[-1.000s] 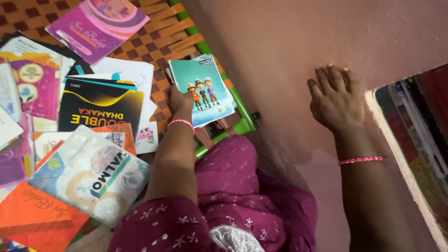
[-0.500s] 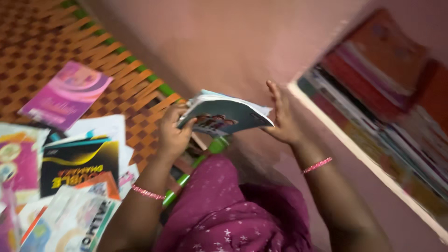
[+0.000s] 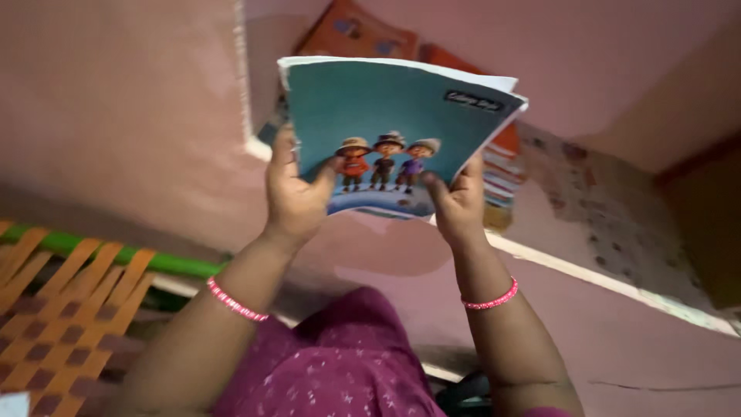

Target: The person repeatedly picks up books and notebooks from a woven charpai bed and places them onto a wall shelf. They handle items one at a time or in small groups, occasionally flipping pages, and continue stacking until the shelf is filled.

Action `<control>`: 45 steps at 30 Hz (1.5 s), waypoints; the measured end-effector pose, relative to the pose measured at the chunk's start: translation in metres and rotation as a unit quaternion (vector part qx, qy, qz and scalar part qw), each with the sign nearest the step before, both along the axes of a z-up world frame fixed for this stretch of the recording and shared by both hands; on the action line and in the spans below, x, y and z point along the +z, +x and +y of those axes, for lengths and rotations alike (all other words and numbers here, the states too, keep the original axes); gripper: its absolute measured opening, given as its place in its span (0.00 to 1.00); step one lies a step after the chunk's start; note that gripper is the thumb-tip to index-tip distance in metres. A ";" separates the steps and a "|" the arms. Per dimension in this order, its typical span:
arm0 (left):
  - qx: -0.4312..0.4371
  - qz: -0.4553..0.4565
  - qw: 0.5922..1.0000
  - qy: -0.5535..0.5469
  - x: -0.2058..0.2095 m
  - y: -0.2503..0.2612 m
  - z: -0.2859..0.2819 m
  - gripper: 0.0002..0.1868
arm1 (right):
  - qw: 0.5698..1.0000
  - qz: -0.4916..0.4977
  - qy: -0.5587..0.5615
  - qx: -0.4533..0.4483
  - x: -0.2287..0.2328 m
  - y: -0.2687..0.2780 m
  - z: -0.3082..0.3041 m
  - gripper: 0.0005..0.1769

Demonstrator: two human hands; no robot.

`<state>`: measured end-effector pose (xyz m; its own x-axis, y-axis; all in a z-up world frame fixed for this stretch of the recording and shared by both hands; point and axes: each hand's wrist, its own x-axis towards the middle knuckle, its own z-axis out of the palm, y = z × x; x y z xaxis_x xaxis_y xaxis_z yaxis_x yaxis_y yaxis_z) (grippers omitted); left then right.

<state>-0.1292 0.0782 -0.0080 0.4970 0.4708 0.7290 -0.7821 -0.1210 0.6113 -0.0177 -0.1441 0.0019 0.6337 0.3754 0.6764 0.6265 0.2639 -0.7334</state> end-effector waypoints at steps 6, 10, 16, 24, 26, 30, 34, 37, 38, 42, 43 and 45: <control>0.061 -0.035 0.986 0.154 0.016 0.073 -0.038 0.23 | 0.995 0.020 0.043 -0.089 -0.009 0.049 -0.068 0.32; 0.017 0.061 0.986 0.154 -0.012 0.095 -0.047 0.25 | 0.995 0.073 0.066 -0.004 -0.040 0.070 -0.084 0.33; -0.019 0.143 0.982 0.124 -0.023 0.104 -0.045 0.25 | 0.984 0.148 0.086 -0.056 -0.031 0.061 -0.069 0.36; -0.045 0.057 0.980 0.188 -0.011 0.088 -0.037 0.20 | 0.971 0.174 -0.048 -0.154 -0.032 0.051 -0.071 0.24; -0.037 0.009 0.978 0.204 -0.004 0.087 -0.038 0.22 | 0.996 0.073 0.039 -0.028 -0.027 0.052 -0.074 0.18; 0.047 -0.048 0.970 0.233 -0.005 0.094 -0.056 0.33 | 0.994 0.087 0.064 -0.009 -0.011 0.056 -0.078 0.17; -0.017 -0.017 0.992 0.125 -0.035 0.104 -0.062 0.47 | 0.968 0.207 -0.012 -0.142 -0.031 0.065 -0.069 0.25; 0.035 0.120 0.973 0.196 -0.052 0.115 -0.056 0.36 | 0.973 0.129 -0.071 -0.177 -0.048 0.081 -0.072 0.28; 0.048 0.138 0.971 0.192 -0.054 0.120 -0.057 0.33 | 0.967 0.131 -0.088 -0.198 -0.052 0.084 -0.076 0.27; 0.068 0.213 0.958 0.179 -0.043 0.124 -0.055 0.25 | 0.953 0.245 -0.050 -0.171 -0.065 0.095 -0.084 0.28; 0.066 0.228 0.955 0.178 -0.035 0.122 -0.053 0.24 | 0.952 0.219 -0.079 -0.197 -0.060 0.099 -0.092 0.22; 0.044 0.203 0.959 0.193 -0.015 0.119 -0.049 0.19 | 0.944 0.167 -0.134 -0.251 -0.043 0.100 -0.099 0.16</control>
<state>-0.0105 0.0293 -0.0233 0.7476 0.2572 0.6123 -0.4655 -0.4547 0.7593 0.0826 -0.2432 -0.0411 0.9384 0.0999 0.3307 0.3451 -0.2280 -0.9105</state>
